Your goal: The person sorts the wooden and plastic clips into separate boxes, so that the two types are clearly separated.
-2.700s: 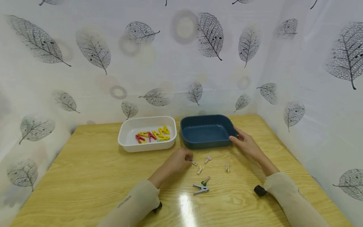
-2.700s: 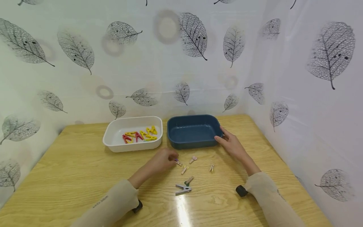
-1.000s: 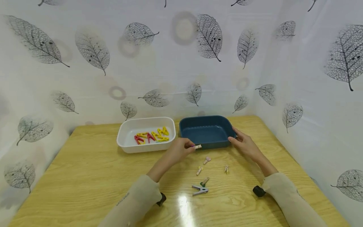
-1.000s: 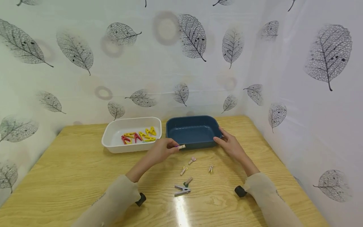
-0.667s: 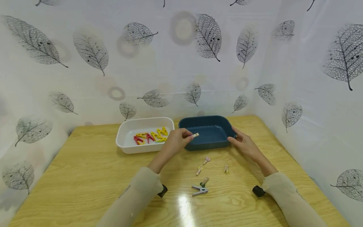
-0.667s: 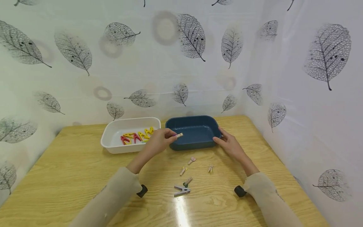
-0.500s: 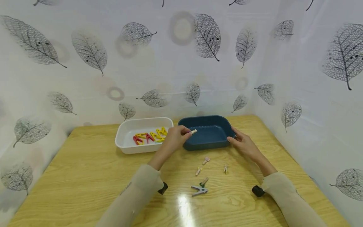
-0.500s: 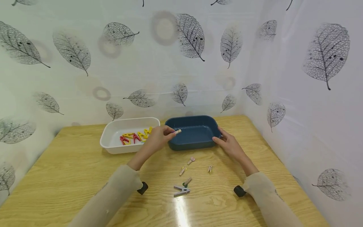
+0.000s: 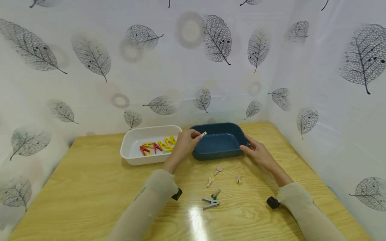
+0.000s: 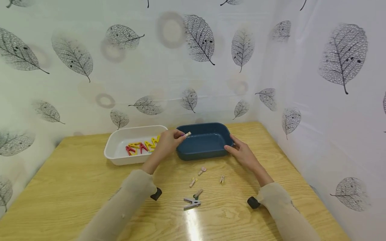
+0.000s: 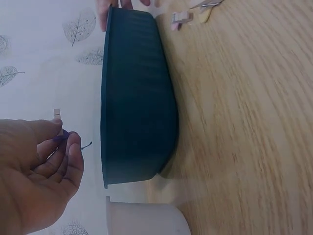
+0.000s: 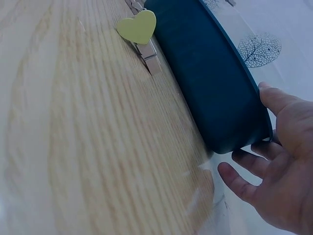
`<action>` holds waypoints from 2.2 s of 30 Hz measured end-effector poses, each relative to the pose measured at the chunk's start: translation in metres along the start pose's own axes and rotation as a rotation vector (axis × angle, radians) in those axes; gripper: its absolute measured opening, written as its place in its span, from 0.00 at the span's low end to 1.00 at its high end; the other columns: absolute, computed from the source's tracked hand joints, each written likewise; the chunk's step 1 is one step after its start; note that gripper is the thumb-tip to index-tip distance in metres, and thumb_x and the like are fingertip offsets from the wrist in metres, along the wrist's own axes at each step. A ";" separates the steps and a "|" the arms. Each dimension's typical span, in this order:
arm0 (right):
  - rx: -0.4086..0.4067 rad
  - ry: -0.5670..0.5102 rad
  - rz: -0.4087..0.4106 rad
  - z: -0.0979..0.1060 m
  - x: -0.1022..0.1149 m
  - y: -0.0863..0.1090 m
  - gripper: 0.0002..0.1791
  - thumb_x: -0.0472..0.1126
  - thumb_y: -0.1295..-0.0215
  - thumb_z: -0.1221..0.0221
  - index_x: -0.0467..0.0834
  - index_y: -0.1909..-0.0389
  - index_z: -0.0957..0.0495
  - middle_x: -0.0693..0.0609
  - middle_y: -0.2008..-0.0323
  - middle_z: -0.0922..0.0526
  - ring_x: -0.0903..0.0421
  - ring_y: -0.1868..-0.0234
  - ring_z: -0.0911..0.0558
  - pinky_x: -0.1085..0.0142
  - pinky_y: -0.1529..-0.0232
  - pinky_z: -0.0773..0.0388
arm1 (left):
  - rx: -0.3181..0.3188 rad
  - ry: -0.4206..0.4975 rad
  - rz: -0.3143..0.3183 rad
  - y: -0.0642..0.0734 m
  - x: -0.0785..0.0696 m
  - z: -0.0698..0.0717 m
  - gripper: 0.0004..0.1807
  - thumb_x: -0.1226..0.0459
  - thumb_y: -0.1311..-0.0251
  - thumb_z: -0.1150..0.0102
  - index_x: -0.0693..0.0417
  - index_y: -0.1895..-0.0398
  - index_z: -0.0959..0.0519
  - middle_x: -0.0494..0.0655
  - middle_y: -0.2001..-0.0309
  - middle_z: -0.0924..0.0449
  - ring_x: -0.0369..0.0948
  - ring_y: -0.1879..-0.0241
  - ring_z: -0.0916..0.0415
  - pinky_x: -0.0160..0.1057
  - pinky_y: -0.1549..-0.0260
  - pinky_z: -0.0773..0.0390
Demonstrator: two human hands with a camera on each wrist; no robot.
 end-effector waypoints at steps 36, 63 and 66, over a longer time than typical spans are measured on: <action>-0.007 0.022 -0.010 0.000 0.000 0.000 0.41 0.49 0.20 0.44 0.42 0.17 0.53 0.34 0.20 0.49 0.33 0.25 0.39 0.50 0.36 0.27 | -0.160 -0.015 0.025 -0.024 0.013 -0.012 0.19 0.64 0.29 0.35 0.63 0.40 0.18 0.55 0.47 0.14 0.48 0.54 0.14 0.45 0.53 0.16; -0.003 0.028 0.009 0.000 0.003 0.001 0.40 0.47 0.20 0.44 0.39 0.17 0.52 0.32 0.21 0.47 0.33 0.26 0.36 0.77 0.47 0.26 | 0.097 0.001 -0.113 0.042 -0.009 -0.015 0.17 0.62 0.28 0.36 0.57 0.41 0.17 0.49 0.48 0.14 0.42 0.57 0.18 0.40 0.58 0.17; -0.002 0.015 0.014 0.001 0.003 0.001 0.40 0.46 0.20 0.44 0.39 0.18 0.52 0.31 0.22 0.45 0.33 0.26 0.36 0.78 0.49 0.26 | 0.127 0.010 -0.099 0.051 -0.009 -0.016 0.16 0.61 0.29 0.35 0.57 0.41 0.17 0.48 0.48 0.14 0.41 0.57 0.18 0.39 0.60 0.17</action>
Point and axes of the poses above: each hand's wrist, its own y-axis away from the middle knuckle, its own z-axis out of the back of the hand, x = y × z, the point moved 5 cm from there along -y, towards the middle knuckle
